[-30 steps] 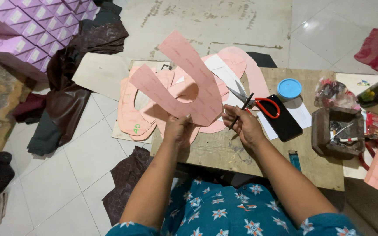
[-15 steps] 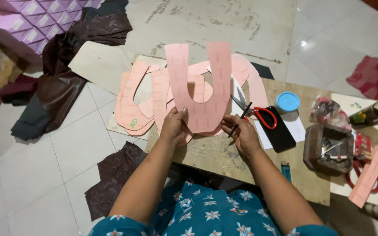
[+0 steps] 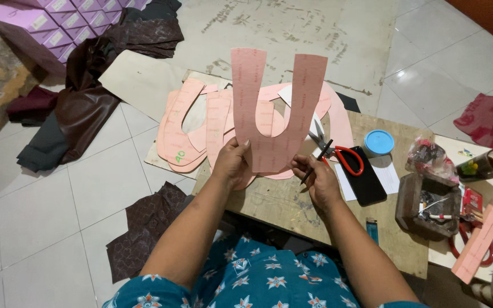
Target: The person marks a pink pattern piece with a black pen, then uses red-handled scissors to cut along the marked lines. The person handles multiple pink pattern pieces, aligning and cutting them on a wooden work surface.
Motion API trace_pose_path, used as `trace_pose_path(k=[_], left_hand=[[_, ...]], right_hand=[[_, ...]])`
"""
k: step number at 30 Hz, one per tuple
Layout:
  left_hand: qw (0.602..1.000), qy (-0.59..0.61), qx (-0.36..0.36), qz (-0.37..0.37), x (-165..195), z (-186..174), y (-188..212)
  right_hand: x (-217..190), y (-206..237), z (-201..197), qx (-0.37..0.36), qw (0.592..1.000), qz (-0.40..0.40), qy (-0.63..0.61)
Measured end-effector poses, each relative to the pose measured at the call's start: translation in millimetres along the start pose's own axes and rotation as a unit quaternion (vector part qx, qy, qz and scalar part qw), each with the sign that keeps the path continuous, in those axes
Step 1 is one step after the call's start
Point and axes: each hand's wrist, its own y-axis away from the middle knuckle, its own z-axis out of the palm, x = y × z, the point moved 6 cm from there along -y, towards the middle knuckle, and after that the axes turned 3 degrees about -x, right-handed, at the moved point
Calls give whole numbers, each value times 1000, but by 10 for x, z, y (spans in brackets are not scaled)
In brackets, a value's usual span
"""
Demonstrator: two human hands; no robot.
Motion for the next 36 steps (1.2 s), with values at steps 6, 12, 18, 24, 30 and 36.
trace_pose_path(k=[6,12,18,24,30,36], left_hand=[[1000,-22,0,7,42,15,4],[1000,-15,-1,17,53,3,47],[977,-201,39,67,316,-109,8],[924,-382,19,9,570,-258,-120],[913,-406,-17,33,495,-413,-245],[868,-482,-1,119,419,-553,-244]], right_hand=[[-9,-3,14,-9,1000,-5,5],[13,-7,-8,-2,1000,-5,3],[125,121,-92,19,999,35,1],[192,169,-87,41,988,46,139],[218,-16,-47,62,996,64,31],[82,-333,-44,14,998,-30,45]])
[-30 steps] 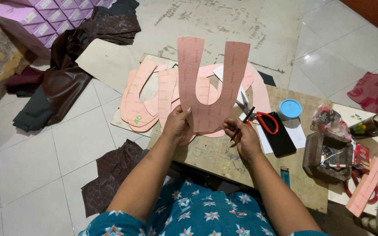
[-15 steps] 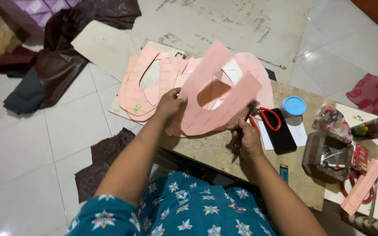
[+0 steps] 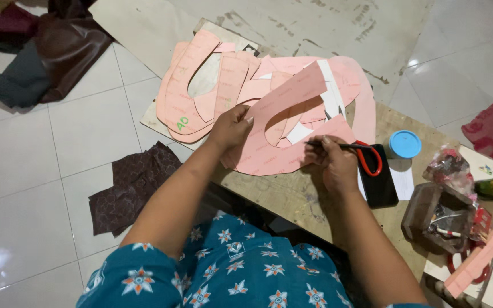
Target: The person marks a pink pattern piece with a black pen, then uses red-handled scissors to cut along the marked lines. The person handles multiple pink pattern pieces, aligning and cutting them on a wooden work surface.
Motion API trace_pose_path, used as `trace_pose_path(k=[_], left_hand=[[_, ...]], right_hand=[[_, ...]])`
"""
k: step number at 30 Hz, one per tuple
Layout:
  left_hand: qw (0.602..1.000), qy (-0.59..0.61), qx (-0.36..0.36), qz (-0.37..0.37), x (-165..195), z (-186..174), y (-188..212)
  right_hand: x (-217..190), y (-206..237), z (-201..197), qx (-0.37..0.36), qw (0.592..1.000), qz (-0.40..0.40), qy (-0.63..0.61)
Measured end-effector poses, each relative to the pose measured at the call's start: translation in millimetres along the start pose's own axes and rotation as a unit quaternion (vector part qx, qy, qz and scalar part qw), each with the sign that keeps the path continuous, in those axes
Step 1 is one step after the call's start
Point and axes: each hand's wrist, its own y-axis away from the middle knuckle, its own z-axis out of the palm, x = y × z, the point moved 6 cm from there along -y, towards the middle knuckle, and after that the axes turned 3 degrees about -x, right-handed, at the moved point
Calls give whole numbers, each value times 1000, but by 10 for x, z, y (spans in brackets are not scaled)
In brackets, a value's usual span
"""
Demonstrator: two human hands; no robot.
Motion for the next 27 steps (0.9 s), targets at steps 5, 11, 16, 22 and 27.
trace_pose_path(k=[5,11,16,22,27], left_hand=[[989,-120,84,3,31,63,189],[965,-231,119,31,2,175,146],[958,-252,127,42,-147,251,87],[954,-263,132,56,-110,259,78],[955,-266,125,48,-106,245,60]], right_hand=[[9,-202,-72,-2,1000,-5,-4],[6,-353,-54,-4,1000,4,7],[85,-376,60,-15,999,2,49],[214,-479,365,-77,990,-48,107],[319,-517,526,-107,981,-85,135]])
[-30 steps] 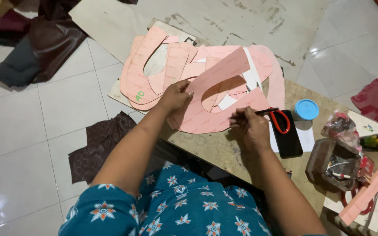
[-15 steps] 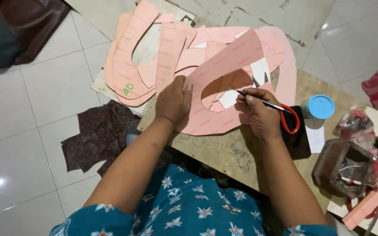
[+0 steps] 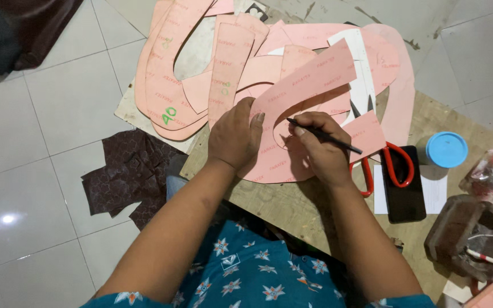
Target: The person marks a pink pattern piece with a black pen, then uses red-handled scissors to cut along the marked lines. The person handles multiple pink pattern pieces, aligning and cutting them on a wooden work surface.
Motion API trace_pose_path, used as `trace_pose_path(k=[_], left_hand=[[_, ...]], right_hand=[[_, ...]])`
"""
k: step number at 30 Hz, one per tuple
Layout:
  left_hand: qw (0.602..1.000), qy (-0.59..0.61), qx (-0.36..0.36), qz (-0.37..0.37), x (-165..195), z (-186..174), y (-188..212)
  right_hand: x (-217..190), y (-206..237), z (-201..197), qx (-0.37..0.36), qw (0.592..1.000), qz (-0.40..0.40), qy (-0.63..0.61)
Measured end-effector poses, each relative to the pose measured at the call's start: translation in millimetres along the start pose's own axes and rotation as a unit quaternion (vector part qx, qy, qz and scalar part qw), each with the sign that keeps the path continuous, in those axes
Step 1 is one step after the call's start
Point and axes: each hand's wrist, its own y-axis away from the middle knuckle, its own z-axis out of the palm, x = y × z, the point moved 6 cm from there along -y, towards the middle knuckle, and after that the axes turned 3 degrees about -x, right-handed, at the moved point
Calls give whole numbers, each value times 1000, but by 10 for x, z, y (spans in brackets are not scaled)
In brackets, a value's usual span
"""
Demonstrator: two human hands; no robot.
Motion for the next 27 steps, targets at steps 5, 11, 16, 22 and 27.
trace_pose_path(k=[5,11,16,22,27], left_hand=[[1000,-3,11,6,3,-3,15],[1000,-10,-1,0,-9,4,10],[1000,-21,-17,-10,-1,13,13],[1000,-15,-11,-5,12,10,14],[1000,-14,-7,-5,-2,11,14]], right_hand=[[197,1,53,17,993,92,-71],[226,2,47,25,992,114,-55],[180,-10,78,17,993,109,-35],[137,-13,88,17,994,105,-15],[140,-9,99,13,994,101,-29]])
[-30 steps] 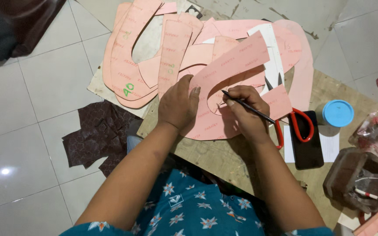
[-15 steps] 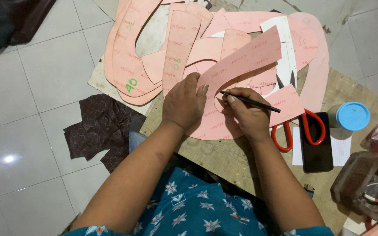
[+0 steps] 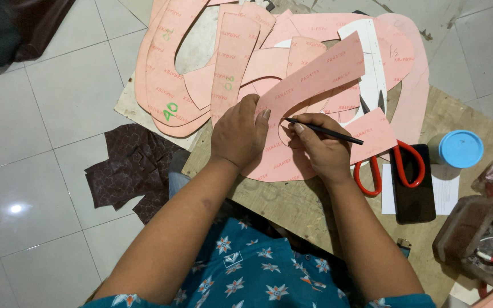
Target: The person marks a pink pattern piece with a black pen, then uses red-handled scissors to cut along the marked lines. The person handles multiple pink pattern pieces, aligning and cutting them on a wooden work surface.
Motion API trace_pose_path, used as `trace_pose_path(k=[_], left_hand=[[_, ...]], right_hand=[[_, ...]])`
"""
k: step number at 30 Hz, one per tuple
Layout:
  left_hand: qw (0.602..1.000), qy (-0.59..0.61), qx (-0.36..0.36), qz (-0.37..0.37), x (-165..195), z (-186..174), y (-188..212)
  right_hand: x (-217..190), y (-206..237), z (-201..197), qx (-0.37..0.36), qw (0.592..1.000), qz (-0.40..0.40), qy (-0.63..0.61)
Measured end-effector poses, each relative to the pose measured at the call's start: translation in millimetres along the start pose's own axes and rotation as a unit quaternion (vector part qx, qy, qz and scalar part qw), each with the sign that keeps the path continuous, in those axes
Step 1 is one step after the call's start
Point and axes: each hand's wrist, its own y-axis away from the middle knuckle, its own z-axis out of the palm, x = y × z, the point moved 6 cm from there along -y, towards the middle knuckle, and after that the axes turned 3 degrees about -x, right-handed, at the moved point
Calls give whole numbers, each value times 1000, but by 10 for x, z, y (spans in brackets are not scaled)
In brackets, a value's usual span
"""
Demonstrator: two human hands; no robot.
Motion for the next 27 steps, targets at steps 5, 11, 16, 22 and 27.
trace_pose_path(k=[5,11,16,22,27], left_hand=[[1000,1,10,9,8,-9,0],[1000,1,8,9,19,-24,14],[1000,-1,5,2,21,-37,17],[1000,-4,5,4,8,-32,22],[1000,-6,15,14,-11,-10,23]], right_hand=[[3,-6,-9,-2,1000,3,8],[5,-9,0,1,1000,4,13],[-5,-7,13,-6,1000,9,16],[-20,-11,26,-10,999,1,30],[-2,-17,19,-7,1000,3,22]])
